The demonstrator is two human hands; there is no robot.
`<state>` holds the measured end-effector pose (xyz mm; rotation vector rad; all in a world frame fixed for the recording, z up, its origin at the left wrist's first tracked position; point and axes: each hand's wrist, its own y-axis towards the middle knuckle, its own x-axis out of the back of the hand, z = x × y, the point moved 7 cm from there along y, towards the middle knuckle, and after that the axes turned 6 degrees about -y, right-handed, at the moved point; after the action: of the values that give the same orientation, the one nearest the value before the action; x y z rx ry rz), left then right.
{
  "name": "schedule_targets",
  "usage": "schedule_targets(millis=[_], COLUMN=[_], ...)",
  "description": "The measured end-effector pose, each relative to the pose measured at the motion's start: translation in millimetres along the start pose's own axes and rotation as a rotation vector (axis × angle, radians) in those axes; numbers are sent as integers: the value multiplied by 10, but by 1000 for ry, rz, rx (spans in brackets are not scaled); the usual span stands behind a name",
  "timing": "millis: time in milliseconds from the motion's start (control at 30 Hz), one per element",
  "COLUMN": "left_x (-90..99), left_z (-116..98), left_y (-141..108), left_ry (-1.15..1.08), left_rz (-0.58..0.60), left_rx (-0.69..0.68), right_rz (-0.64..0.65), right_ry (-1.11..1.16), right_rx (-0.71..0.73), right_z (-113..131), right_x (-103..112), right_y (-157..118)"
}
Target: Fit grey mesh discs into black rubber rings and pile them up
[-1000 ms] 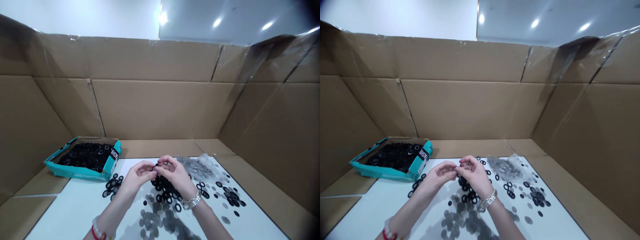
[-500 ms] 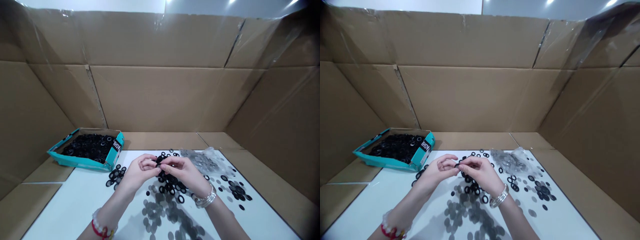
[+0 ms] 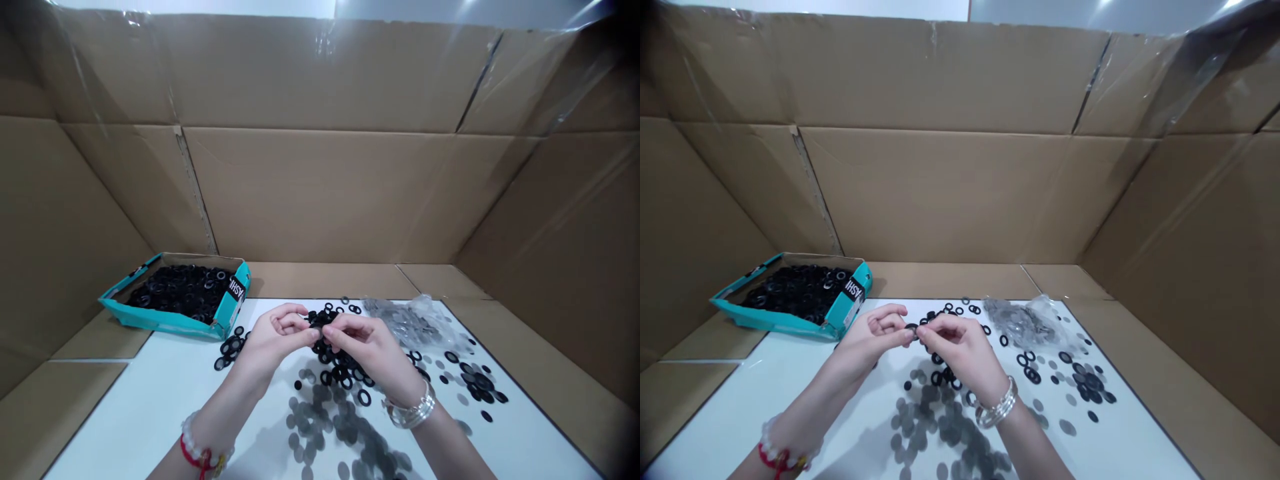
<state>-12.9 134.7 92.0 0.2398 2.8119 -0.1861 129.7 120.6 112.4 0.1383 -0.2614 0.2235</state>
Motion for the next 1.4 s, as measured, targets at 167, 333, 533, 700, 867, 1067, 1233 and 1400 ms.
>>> schedule_targets(millis=[167, 333, 533, 700, 867, 1067, 1233, 1400], left_x=[-42, -95, -131, -126, -206, -297, -196, -204], left_z=[-18, -23, -81, -180, -191, -23, -73, -291], left_y=[-47, -94, -77, -81, -130, -177, -131, -217], left_ry=[-146, -203, 80, 237, 181, -216, 1, 659], left_rz=[-43, -40, 161, 178, 167, 166, 143, 257], left_rx=[-47, -62, -69, -163, -97, -19, -108, -356], right_rz=[-51, -108, 17, 37, -9, -124, -106, 83], right_ry=[14, 67, -164, -290, -272, -252, -332, -483], right_rx=[43, 135, 208, 225, 242, 366, 363, 298], right_z=[43, 86, 195, 265, 254, 294, 301, 270], right_x=[-40, -40, -16, 1, -17, -39, 4, -11], right_y=[-15, -31, -72, -130, -156, -146, -140, -180])
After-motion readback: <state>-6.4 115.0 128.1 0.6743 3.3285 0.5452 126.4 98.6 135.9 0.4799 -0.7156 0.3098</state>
